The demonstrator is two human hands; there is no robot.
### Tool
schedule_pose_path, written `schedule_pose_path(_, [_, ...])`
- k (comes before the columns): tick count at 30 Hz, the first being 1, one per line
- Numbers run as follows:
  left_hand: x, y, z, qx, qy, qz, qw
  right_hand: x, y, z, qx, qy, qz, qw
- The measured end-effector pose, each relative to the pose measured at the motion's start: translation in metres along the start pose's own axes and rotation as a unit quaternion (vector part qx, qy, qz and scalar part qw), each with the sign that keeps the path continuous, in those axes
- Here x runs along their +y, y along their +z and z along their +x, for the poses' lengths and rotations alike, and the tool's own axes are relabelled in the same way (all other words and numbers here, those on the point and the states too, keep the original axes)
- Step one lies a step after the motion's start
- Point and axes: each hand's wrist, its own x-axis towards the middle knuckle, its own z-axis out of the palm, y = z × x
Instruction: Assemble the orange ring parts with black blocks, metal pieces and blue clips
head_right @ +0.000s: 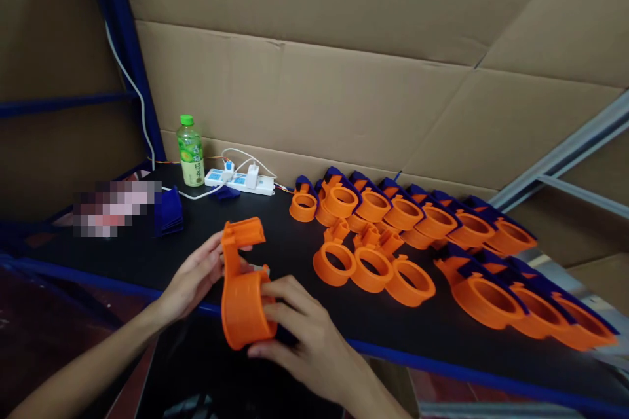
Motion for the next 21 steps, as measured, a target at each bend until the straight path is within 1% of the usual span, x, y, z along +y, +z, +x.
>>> schedule_pose_path(2, [0.003,0.0,0.002,0.044,0.001,-0.009,0.999,0.009,0.007,0.008,0.055,-0.001,0.051,0.997])
schedule_pose_path(4, [0.006,0.001,0.002,0.072,-0.002,-0.027,0.997,0.019,0.013,0.012,0.096,0.002,0.08,0.992])
schedule_pose_path(6, [0.01,0.002,0.002,0.102,0.002,-0.062,0.993,0.027,0.019,0.015,0.12,0.024,0.074,0.99])
schedule_pose_path(8, [0.013,0.003,0.002,0.144,0.011,-0.098,0.985,0.033,0.025,0.018,0.134,0.064,0.028,0.989])
schedule_pose_path(9, [0.014,0.002,0.001,0.166,0.014,-0.107,0.98,0.036,0.029,0.019,0.121,0.082,-0.006,0.989])
schedule_pose_path(11, [0.016,0.0,0.001,0.201,0.0,-0.114,0.973,0.042,0.035,0.02,0.056,0.1,-0.082,0.99])
schedule_pose_path(13, [0.015,-0.005,0.002,0.219,-0.036,-0.118,0.968,0.049,0.04,0.019,-0.01,0.094,-0.141,0.985])
schedule_pose_path(14, [0.015,-0.007,0.003,0.223,-0.056,-0.126,0.965,0.051,0.042,0.018,-0.023,0.088,-0.159,0.983])
schedule_pose_path(16, [0.013,-0.011,0.004,0.224,-0.084,-0.138,0.961,0.056,0.045,0.015,-0.021,0.076,-0.176,0.981])
schedule_pose_path(18, [0.012,-0.013,0.004,0.222,-0.098,-0.138,0.96,0.057,0.048,0.013,-0.008,0.067,-0.186,0.98])
schedule_pose_path(21, [0.012,-0.013,0.004,0.189,-0.117,-0.113,0.968,0.056,0.05,0.013,0.012,0.074,-0.214,0.974])
